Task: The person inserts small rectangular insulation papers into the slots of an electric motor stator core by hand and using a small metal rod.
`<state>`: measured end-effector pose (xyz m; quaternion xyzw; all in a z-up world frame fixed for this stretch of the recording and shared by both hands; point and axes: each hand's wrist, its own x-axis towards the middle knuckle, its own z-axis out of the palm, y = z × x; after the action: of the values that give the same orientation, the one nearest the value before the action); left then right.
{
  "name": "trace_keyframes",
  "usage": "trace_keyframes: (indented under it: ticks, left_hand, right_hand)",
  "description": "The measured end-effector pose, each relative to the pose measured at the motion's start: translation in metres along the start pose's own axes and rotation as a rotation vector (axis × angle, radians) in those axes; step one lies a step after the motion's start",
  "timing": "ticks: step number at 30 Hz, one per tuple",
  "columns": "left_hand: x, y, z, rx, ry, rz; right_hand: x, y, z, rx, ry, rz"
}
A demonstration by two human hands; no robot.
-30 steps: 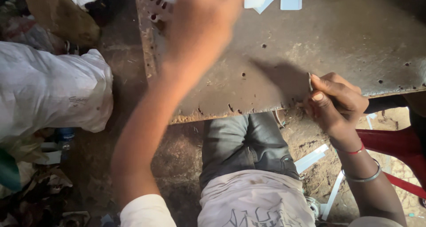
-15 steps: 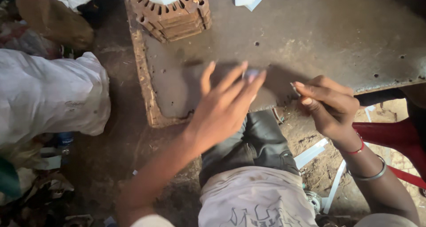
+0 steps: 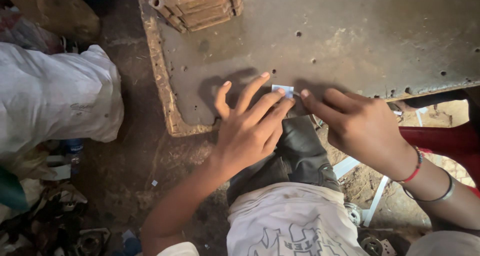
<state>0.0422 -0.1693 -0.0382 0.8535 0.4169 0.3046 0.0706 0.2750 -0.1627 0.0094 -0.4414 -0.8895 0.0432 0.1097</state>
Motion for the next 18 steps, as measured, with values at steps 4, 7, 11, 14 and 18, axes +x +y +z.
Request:
trace_keyframes:
  ticks: [4,7,11,14,18]
  left_hand:
    - [-0.003,-0.002,0.009,0.12,-0.052,0.051]
    - [-0.003,-0.004,0.009,0.103,-0.077,0.059]
    - [0.002,-0.002,-0.002,-0.041,-0.065,0.003]
    - [0.011,0.001,-0.003,-0.056,-0.045,-0.078]
    - [0.024,0.003,0.006,0.097,-0.007,0.059]
  right_hand:
    - [0.0,0.001,0.002,-0.098,-0.01,-0.054]
    - [0.001,0.015,0.001,-0.113,-0.059,-0.23]
    - [0.001,0.028,-0.003,-0.116,-0.177,-0.358]
    - [-0.002,0.033,-0.003,-0.097,-0.148,-0.391]
    - [-0.033,0.013,0.019,-0.181,-0.026,-0.507]
